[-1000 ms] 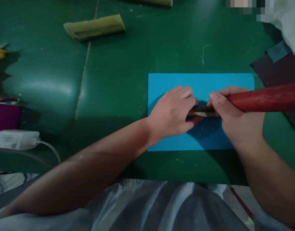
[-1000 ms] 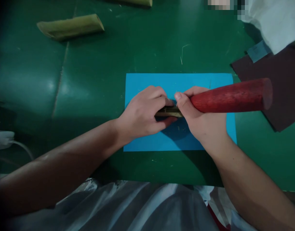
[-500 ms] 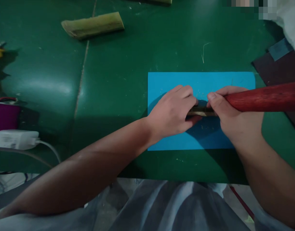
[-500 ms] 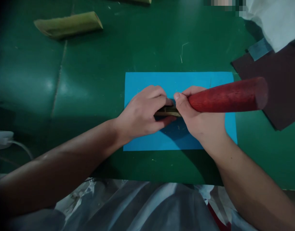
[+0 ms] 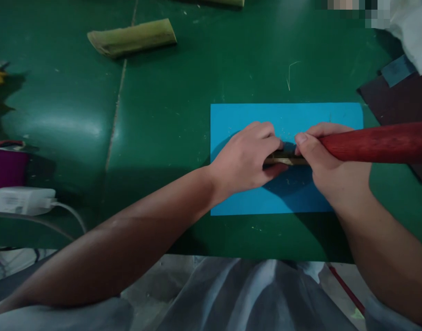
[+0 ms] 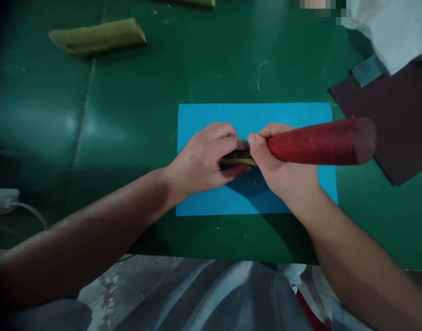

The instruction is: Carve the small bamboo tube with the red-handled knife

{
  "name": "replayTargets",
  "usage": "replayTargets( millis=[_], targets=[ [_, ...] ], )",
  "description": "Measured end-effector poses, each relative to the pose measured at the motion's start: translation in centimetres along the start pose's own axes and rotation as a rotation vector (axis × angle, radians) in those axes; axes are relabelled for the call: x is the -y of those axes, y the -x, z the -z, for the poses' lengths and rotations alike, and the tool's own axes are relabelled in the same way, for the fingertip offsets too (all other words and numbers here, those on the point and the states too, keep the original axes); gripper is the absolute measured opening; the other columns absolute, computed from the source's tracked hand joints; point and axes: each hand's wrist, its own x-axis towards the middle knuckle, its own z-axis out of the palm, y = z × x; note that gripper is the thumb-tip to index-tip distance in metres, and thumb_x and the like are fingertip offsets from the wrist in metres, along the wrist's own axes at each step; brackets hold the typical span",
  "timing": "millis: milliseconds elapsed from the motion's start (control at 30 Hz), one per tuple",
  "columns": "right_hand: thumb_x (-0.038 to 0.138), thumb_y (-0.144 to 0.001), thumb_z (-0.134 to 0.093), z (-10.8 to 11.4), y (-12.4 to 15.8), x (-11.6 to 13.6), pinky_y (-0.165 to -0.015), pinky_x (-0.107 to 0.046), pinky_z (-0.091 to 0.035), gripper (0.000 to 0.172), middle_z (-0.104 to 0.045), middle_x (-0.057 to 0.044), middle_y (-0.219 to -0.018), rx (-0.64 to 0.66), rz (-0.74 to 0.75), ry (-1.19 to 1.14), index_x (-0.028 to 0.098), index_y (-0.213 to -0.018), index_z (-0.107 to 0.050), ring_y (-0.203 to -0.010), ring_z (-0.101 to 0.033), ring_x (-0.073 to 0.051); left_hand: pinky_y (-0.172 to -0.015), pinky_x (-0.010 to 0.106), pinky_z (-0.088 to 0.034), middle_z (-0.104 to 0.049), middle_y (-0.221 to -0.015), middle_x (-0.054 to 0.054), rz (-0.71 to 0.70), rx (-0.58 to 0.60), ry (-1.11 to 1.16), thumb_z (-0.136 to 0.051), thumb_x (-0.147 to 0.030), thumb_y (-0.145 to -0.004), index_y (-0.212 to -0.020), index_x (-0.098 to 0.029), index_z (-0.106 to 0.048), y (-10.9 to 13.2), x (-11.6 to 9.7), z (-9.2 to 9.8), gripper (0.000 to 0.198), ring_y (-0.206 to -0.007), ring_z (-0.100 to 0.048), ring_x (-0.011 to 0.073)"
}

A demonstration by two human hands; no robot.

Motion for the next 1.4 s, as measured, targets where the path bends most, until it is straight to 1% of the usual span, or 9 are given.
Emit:
replayTargets(
  millis=[100,233,400,700,867,1000,1067,1233,1400],
  targets=[
    [0.043,-0.097,-0.077,-0.1,0.0,0.3,-0.069,-0.040,-0.052,0.033,-0.063,0.003,-0.066,0.005,0.004,-0.025,0.032,-0.069,-0.064,-0.067,-0.063,-0.022,-0.087,0.041,-0.054,-0.074,-0.106,0.010,-0.017,-0.001,0.037,-0.070,-0.031,-0.107,-0.120,-0.021,-0.081,-0.2,0.2,0.0,0.020,-0.099,-0.069,0.0258],
    [0.040,-0.093,-0.080,-0.2,-0.1,0.5,-0.072,-0.039,-0.053,0.034,-0.062,0.003,-0.067,-0.026,-0.048,-0.062,0.030,-0.065,-0.063,-0.066,-0.063,-0.020,-0.087,0.042,-0.055,-0.075,-0.107,0.011,-0.014,0.000,0.083,-0.070,-0.034,-0.109,-0.115,-0.019,-0.083,-0.3,0.4,0.2,0.021,-0.100,-0.070,0.0269],
    [0.034,-0.093,-0.080,-0.2,-0.4,0.7,-0.064,-0.037,-0.053,0.032,-0.052,0.003,-0.060,-0.027,-0.061,-0.133,0.029,-0.065,-0.064,-0.060,-0.059,-0.019,-0.089,0.042,-0.056,-0.075,-0.110,0.011,0.008,0.003,0.090,-0.073,-0.034,-0.108,-0.118,-0.018,-0.083,-0.3,0.3,0.3,0.021,-0.103,-0.071,0.0273],
    [0.033,-0.092,-0.080,-0.3,-0.5,0.9,-0.062,-0.035,-0.054,0.029,-0.055,0.004,-0.061,-0.053,-0.030,-0.183,0.029,-0.067,-0.067,-0.061,-0.062,-0.018,-0.090,0.042,-0.054,-0.076,-0.111,0.011,0.003,0.027,0.065,-0.069,-0.037,-0.109,-0.118,-0.020,-0.082,-0.3,0.4,0.4,0.024,-0.103,-0.070,0.0269],
    [0.032,-0.097,-0.077,0.1,-0.8,1.0,-0.072,-0.038,-0.058,0.030,-0.063,0.001,-0.070,0.011,-0.034,-0.081,0.030,-0.071,-0.064,-0.071,-0.066,-0.020,-0.091,0.046,-0.050,-0.077,-0.118,0.013,0.044,-0.002,-0.047,-0.070,-0.041,-0.108,-0.119,-0.022,-0.080,-0.3,-0.2,0.4,0.024,-0.108,-0.070,0.0315],
    [0.036,-0.099,-0.076,-0.3,-1.1,0.9,-0.094,-0.043,-0.062,0.029,-0.068,0.001,-0.080,-0.014,0.041,0.022,0.030,-0.075,-0.060,-0.084,-0.072,-0.022,-0.093,0.047,-0.049,-0.075,-0.110,0.011,0.063,0.008,-0.066,-0.063,-0.041,-0.113,-0.115,-0.023,-0.075,-0.5,-0.3,0.2,0.022,-0.109,-0.072,0.0325],
    [0.037,-0.096,-0.077,-0.8,-1.2,0.7,-0.099,-0.044,-0.062,0.029,-0.067,0.001,-0.078,-0.034,0.069,0.047,0.030,-0.074,-0.060,-0.086,-0.071,-0.023,-0.094,0.047,-0.050,-0.075,-0.106,0.011,0.043,0.021,-0.052,-0.058,-0.042,-0.116,-0.110,-0.024,-0.073,-0.7,0.0,0.2,0.025,-0.108,-0.072,0.0322],
    [0.034,-0.090,-0.074,-1.3,-1.1,0.4,-0.078,-0.043,-0.055,0.028,-0.058,0.002,-0.067,-0.126,0.029,-0.030,0.032,-0.068,-0.058,-0.068,-0.059,-0.021,-0.092,0.049,-0.053,-0.075,-0.110,0.013,0.011,0.052,-0.051,-0.071,-0.039,-0.106,-0.115,-0.022,-0.073,-0.7,0.5,0.2,0.019,-0.111,-0.072,0.0363],
    [0.034,-0.093,-0.075,-1.2,-0.9,0.3,-0.074,-0.045,-0.053,0.027,-0.060,0.001,-0.068,-0.096,0.000,-0.055,0.034,-0.070,-0.060,-0.069,-0.060,-0.023,-0.091,0.050,-0.055,-0.074,-0.117,0.014,0.016,0.017,-0.045,-0.070,-0.035,-0.107,-0.112,-0.023,-0.073,-0.7,0.7,-0.1,0.014,-0.111,-0.071,0.0348]
  ],
)
